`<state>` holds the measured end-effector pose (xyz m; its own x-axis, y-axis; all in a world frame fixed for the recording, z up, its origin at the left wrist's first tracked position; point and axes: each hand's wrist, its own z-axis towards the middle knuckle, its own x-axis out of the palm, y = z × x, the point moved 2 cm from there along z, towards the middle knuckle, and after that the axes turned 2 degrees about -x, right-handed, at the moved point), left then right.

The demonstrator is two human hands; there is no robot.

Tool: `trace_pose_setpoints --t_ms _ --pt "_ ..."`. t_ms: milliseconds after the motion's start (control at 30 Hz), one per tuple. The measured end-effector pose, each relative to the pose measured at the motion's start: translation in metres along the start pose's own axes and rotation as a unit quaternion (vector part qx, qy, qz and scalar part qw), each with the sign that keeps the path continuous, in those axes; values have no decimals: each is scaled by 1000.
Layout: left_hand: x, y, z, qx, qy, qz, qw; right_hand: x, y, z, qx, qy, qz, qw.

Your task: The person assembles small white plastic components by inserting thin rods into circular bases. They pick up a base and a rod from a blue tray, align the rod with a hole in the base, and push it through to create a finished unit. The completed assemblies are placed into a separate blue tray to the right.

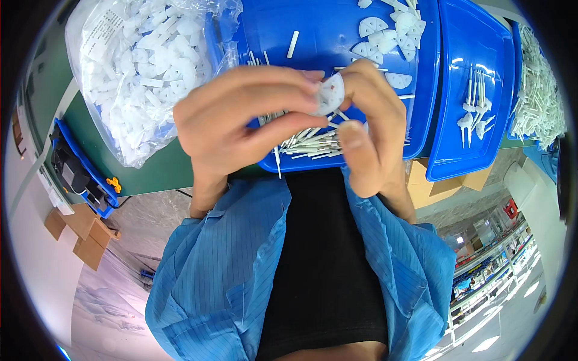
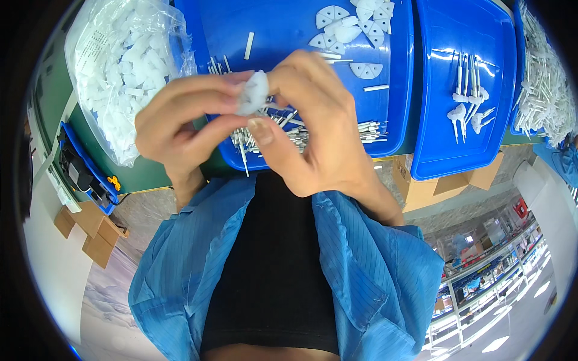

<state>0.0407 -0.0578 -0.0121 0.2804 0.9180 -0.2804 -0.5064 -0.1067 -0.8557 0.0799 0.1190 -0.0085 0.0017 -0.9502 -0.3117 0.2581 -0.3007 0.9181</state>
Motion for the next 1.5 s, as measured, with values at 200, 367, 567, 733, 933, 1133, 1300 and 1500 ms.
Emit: trace_pose_setpoints --t_ms 200,367,567,733,933,1133,1300,1500 --pt "-1 -6 -4 93 28 -6 995 -13 20 9 163 30 25 986" --pt "8 -6 -9 -49 -124 -149 980 -18 4 7 -29 100 -198 975" --pt "2 9 -14 -153 -127 -165 966 1 -21 -10 -159 136 -303 930" --pt "4 7 -10 -197 -129 -216 948 -7 0 3 27 87 -173 981" --pt "7 4 -9 -216 -142 -277 925 9 23 2 41 8 -139 989" --pt "9 0 -8 -191 -122 -234 946 15 28 2 35 -28 -169 985" --pt "8 6 -7 -107 -90 -281 950 15 30 0 9 -53 -207 977" --pt "9 8 -10 -91 -73 -283 952 10 28 0 43 -12 -96 994"
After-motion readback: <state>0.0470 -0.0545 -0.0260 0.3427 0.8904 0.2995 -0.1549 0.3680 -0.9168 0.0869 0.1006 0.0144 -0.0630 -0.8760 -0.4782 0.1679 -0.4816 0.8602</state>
